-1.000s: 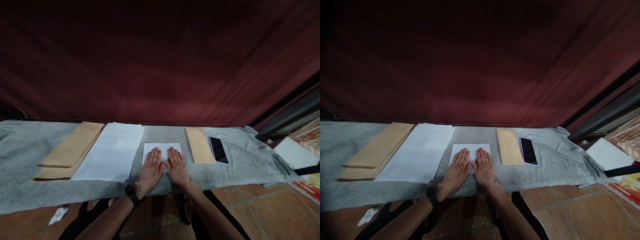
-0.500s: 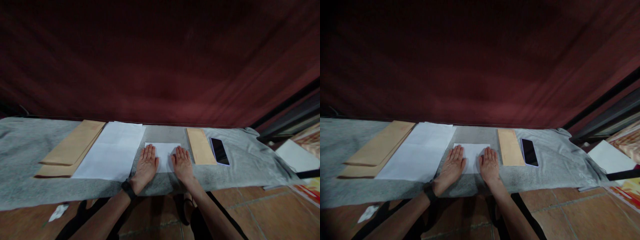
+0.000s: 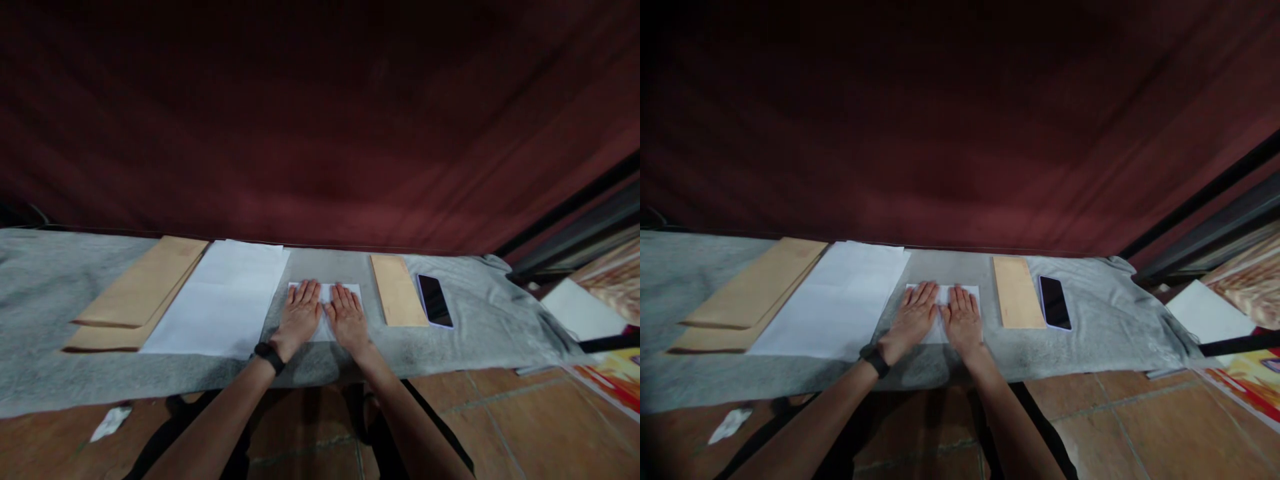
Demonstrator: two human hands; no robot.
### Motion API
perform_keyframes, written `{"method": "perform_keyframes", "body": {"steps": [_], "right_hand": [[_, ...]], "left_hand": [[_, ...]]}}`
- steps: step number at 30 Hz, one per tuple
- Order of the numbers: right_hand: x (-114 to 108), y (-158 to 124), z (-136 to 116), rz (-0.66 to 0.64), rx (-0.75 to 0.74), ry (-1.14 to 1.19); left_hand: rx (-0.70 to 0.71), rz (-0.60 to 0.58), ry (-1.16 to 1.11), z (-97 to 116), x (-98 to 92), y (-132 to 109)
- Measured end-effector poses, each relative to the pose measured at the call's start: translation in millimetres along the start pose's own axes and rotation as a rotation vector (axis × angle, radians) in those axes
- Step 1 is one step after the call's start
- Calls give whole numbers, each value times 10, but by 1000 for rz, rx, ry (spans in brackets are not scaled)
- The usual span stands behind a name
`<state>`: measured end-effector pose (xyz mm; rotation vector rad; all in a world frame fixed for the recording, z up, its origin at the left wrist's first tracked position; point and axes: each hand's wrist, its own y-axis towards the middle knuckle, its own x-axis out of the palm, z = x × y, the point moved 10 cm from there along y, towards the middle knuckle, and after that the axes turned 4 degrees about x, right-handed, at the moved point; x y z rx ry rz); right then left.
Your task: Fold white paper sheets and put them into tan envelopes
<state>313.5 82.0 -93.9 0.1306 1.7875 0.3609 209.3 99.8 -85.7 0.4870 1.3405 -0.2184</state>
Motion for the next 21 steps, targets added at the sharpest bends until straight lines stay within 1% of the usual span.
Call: {"method": "perform_keyframes", "body": {"steps": [4, 8, 12, 15, 19, 21], "right_hand": [[-52, -27, 239, 54, 86, -60], [-96, -62, 382, 59, 151, -73], [-150, -78, 469, 22, 250, -65], [-191, -60, 522, -11, 305, -31], [-266, -6, 566, 14, 302, 2], [-269, 15, 616, 21, 310, 12]], "left_hand": [[-60, 13, 9, -190, -85, 6], [-98, 5, 27, -307, -185, 42], [-124, 6, 41, -321, -278, 106], [-141, 4, 49, -318, -312, 143], [-156, -2, 30, -354, -318, 152], [-163, -12, 24, -378, -319, 141]]}}
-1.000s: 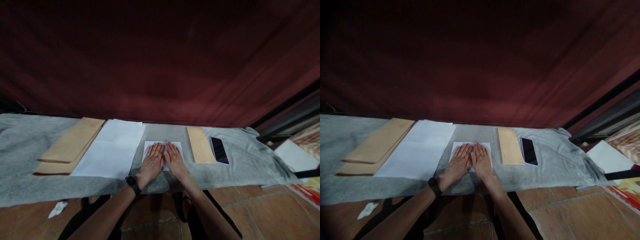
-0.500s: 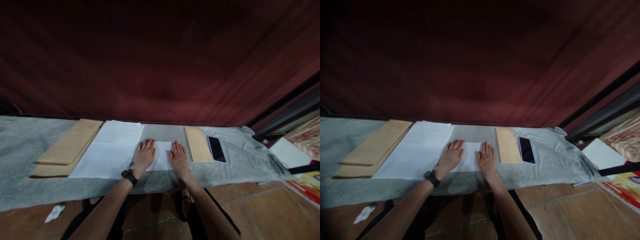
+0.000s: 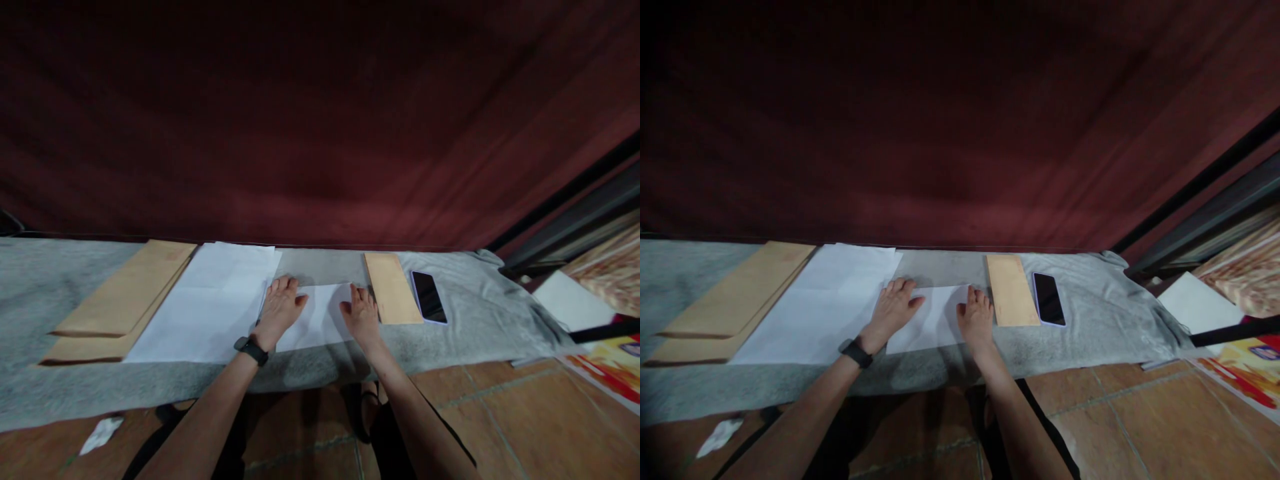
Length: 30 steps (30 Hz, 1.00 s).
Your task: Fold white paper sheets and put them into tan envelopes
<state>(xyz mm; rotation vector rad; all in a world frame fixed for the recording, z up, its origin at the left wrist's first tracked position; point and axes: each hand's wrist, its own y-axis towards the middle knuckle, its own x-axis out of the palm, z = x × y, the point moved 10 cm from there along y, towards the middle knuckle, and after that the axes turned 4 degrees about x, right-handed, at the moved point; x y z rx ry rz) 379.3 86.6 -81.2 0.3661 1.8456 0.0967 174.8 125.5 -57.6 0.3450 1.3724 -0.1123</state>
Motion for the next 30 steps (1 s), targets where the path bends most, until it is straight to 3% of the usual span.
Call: {"method": "perform_keyframes", "body": {"steps": [11, 17, 21, 24, 27, 30], "right_hand": [[64, 109, 150, -8, -24, 38], [18, 132, 79, 65, -20, 118], [-197, 167, -67, 153, -87, 248], [-329, 158, -179, 177, -159, 343], [-303, 104, -280, 111, -208, 398], [-182, -6, -406, -30, -267, 408]], "left_hand": [[-17, -105, -93, -87, 63, -19], [-2, -164, -387, -94, 57, -35], [-126, -66, -712, -252, -39, -65], [-314, 0, -1074, -393, 57, -175], [-545, 26, -1307, -458, 269, -362], [-619, -24, -1366, -389, 400, -480]]}}
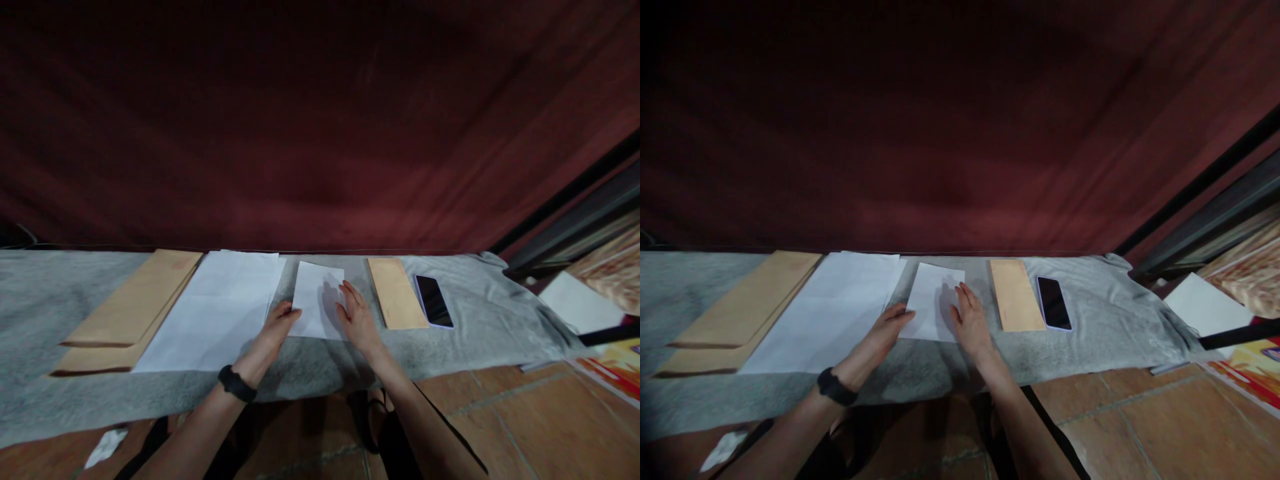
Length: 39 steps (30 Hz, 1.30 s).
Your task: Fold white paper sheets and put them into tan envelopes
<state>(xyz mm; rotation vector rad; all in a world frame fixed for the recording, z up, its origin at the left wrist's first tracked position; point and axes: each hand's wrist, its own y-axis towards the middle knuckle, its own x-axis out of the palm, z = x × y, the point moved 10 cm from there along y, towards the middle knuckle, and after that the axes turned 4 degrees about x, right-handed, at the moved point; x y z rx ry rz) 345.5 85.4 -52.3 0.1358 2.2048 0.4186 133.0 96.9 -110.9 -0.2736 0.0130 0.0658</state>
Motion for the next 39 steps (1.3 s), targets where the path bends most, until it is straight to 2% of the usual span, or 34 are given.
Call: {"method": "perform_keyframes", "body": {"steps": [3, 7, 11, 15, 17, 18, 20, 21, 23, 25, 27, 29, 31, 35, 39], "right_hand": [[181, -130, -142, -202, -62, 6], [333, -353, -368, -425, -218, -43], [362, -456, -387, -477, -292, -120], [306, -458, -299, -464, -290, -152], [253, -466, -305, -450, -306, -146], [227, -475, -323, -444, -317, -139], [183, -500, -374, -439, -342, -123], [167, -513, -400, -441, -353, -113], [142, -536, -448, -448, -370, -95], [123, -555, -488, -452, -387, -84], [113, -578, -526, -457, -409, -83], [117, -606, -554, -467, -427, -94], [128, -633, -576, -473, -437, -103], [157, -672, -604, -478, -449, -85], [179, -672, -530, -485, -408, -62]], "left_hand": [[-64, -41, -22, -59, 43, -48], [-238, -77, -80, -161, 37, -91], [-301, -96, -62, -191, 10, -109], [-264, -182, 74, -164, 27, -146], [-173, -186, 315, -79, -26, -163], [-90, -134, 484, 14, -93, -167], [156, 16, 826, 301, -180, -213], [308, 58, 948, 444, -142, -266], [600, 3, 1057, 592, 77, -398], [783, -172, 1065, 543, 333, -501], [827, -359, 1078, 385, 526, -531], [781, -523, 1117, 213, 651, -509], [725, -639, 1144, 112, 733, -479], [719, -674, 1166, 137, 904, -413], [817, -592, 1197, 204, 1115, -324]]}}
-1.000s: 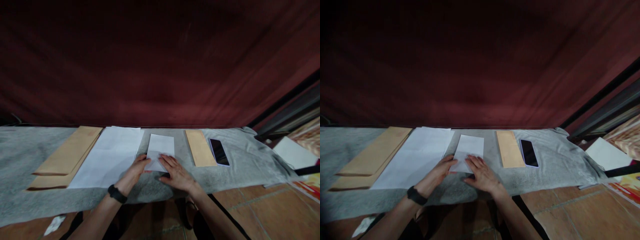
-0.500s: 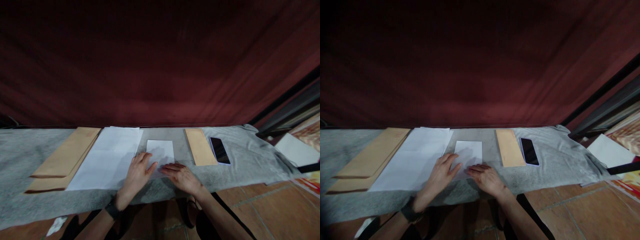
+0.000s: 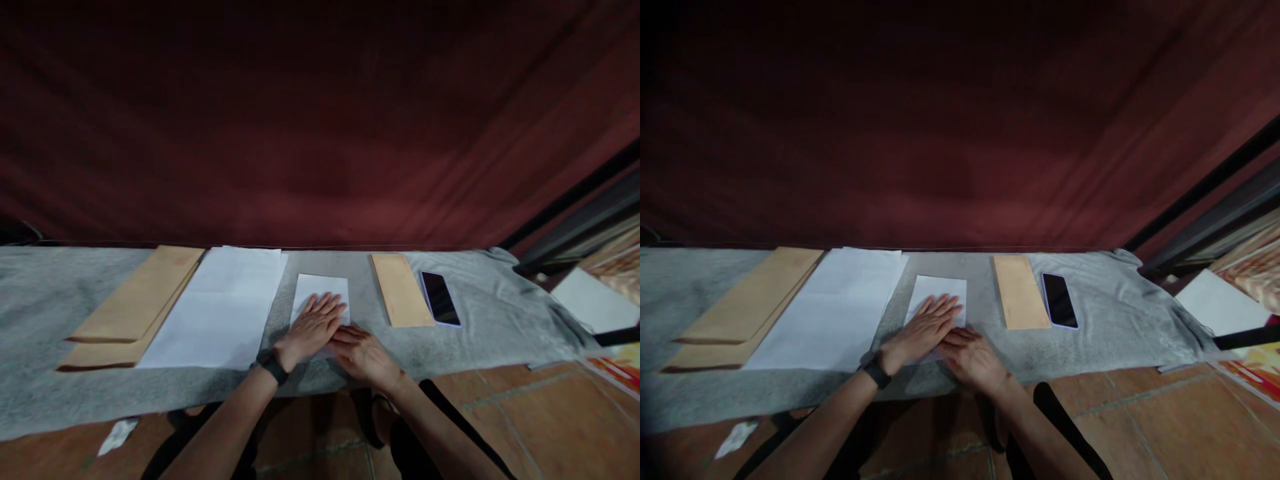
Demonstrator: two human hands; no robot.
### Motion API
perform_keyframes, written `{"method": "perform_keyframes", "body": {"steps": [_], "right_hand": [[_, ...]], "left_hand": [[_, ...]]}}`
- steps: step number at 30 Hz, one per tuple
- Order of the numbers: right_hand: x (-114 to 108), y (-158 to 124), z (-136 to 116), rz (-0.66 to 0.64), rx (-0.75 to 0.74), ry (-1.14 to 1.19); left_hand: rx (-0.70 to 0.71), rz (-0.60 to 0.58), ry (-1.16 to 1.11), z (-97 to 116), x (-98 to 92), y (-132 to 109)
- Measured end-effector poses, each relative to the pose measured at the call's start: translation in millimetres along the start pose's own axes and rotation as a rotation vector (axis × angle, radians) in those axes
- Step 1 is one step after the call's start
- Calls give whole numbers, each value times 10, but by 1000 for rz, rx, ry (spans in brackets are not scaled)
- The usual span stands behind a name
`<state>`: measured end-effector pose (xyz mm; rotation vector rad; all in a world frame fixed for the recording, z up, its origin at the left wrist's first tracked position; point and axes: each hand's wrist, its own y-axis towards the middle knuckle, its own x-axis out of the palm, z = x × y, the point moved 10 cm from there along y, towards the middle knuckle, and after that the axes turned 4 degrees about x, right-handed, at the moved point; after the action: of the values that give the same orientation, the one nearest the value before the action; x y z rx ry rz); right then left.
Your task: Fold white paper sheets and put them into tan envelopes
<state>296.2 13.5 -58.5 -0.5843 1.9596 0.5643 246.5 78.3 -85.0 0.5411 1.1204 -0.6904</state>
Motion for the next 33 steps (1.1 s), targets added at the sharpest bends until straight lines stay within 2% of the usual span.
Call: {"method": "perform_keyframes", "body": {"steps": [4, 7, 10, 14, 16, 19, 25, 28, 30, 33], "right_hand": [[28, -58, 151, -7, 45, 57], [14, -96, 320, 18, 122, 100], [-44, -110, 442, 49, 181, 166], [-165, -105, 487, 57, 211, 272], [-211, -102, 501, 52, 235, 304], [-231, -96, 578, 61, 316, 288], [-144, -85, 878, 116, 556, 211], [-156, -71, 955, 166, 610, 202], [-173, -64, 969, 184, 625, 196], [-177, -67, 981, 178, 656, 174]], "left_hand": [[-151, 59, 41, -232, -42, 108], [-212, 9, -21, -384, -98, 42], [-149, -109, -232, -385, -190, -162], [-130, -270, -590, -378, -374, -580], [-133, -293, -715, -371, -444, -725], [-195, -210, -768, -439, -441, -781], [-459, 93, -769, -779, -261, -654], [-465, 188, -835, -828, -272, -600], [-438, 212, -855, -814, -285, -582], [-461, 230, -771, -816, -286, -608]]}}
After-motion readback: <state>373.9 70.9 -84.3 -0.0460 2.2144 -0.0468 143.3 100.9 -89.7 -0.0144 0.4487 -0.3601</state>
